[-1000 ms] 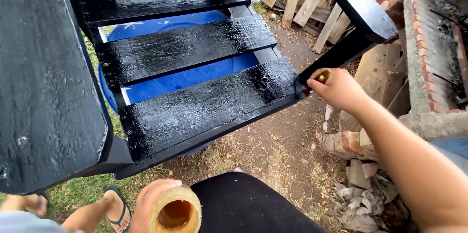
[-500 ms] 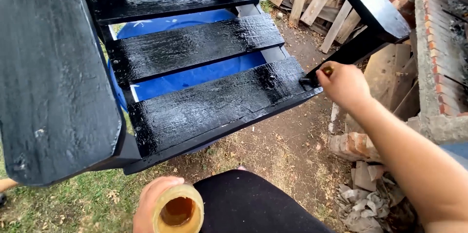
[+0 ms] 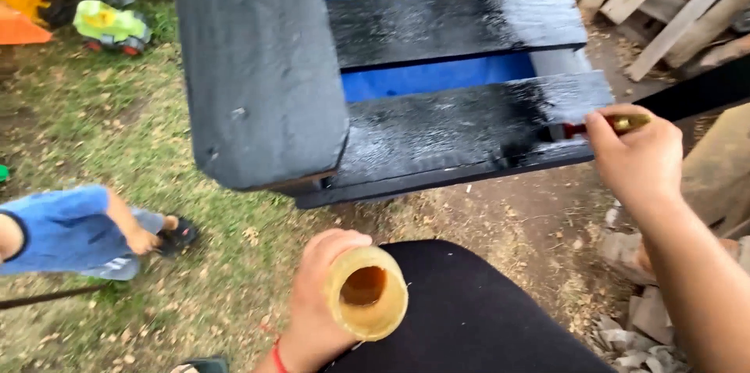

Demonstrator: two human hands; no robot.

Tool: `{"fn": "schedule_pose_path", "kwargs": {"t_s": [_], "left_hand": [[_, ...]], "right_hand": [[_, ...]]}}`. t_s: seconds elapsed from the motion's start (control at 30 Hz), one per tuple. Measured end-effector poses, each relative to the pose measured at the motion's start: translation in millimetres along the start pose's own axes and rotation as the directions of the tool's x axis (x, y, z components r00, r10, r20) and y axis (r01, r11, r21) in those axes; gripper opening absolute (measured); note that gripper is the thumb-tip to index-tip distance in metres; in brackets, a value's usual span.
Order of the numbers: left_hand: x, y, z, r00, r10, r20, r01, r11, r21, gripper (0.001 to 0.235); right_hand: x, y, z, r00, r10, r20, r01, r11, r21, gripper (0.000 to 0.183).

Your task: Painting a wooden chair with black paint using a paintbrush while it is placed on a barrel outdoors.

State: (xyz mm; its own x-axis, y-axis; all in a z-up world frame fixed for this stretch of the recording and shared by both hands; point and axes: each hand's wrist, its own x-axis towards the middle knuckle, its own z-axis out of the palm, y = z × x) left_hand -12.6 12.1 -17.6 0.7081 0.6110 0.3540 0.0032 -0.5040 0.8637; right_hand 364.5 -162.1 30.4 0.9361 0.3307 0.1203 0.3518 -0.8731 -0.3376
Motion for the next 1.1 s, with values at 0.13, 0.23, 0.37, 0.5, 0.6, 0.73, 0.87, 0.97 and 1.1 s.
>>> {"fn": "schedule_pose_path", "kwargs": {"t_s": [0.13,0.23,0.37,0.5,0.6,0.73,0.87,0.97,1.1], "left_hand": [[-10,-2,-10,0.999,-0.037,0.014,0.038,0.999,-0.004,0.053],[-16,-3,-17,0.985,-0.168,0.029,0.170,0.982,-0.081,0.056],[-20,-5,-32,0.995,-0.097,0.003,0.097,0.994,-0.048,0.053],[-23,-13,-50,0.998,-0.057,0.005,0.057,0.993,-0.105,0.055],[-25,-18,-67,0.994,-0.091,0.060,0.099,0.982,-0.162,0.053],[-33,-37,-89,0.988,-0.118,0.097,0.135,0.972,-0.191,0.060],[-34,-52,-108,0.990,-0.079,0.118,0.100,0.978,-0.184,0.056],[-37,-63,-116,0.989,-0.060,0.138,0.083,0.982,-0.171,0.054],[-41,-76,-119,0.993,-0.002,0.121,0.013,0.996,-0.092,0.054]], "right_hand": [[-45,-106,-7,0.973,0.120,0.196,-0.162,0.962,0.219,0.008],[-69,-151,1,0.944,0.105,0.313,-0.185,0.954,0.236,0.013],[-104,-198,11,0.903,-0.031,0.428,-0.095,0.958,0.270,0.014],[-126,-236,26,0.831,-0.152,0.535,-0.288,0.706,0.647,0.016],[-120,-240,11,0.862,0.024,0.507,-0.255,0.884,0.392,0.017],[-104,-187,3,0.911,0.103,0.400,-0.187,0.966,0.178,0.013],[-80,-116,3,0.984,0.035,0.175,-0.030,0.999,-0.030,0.017],[-71,-79,-8,0.994,-0.100,0.038,0.105,0.978,-0.179,0.019],[-95,-126,-21,0.986,0.137,0.097,-0.127,0.987,-0.100,0.020]]}}
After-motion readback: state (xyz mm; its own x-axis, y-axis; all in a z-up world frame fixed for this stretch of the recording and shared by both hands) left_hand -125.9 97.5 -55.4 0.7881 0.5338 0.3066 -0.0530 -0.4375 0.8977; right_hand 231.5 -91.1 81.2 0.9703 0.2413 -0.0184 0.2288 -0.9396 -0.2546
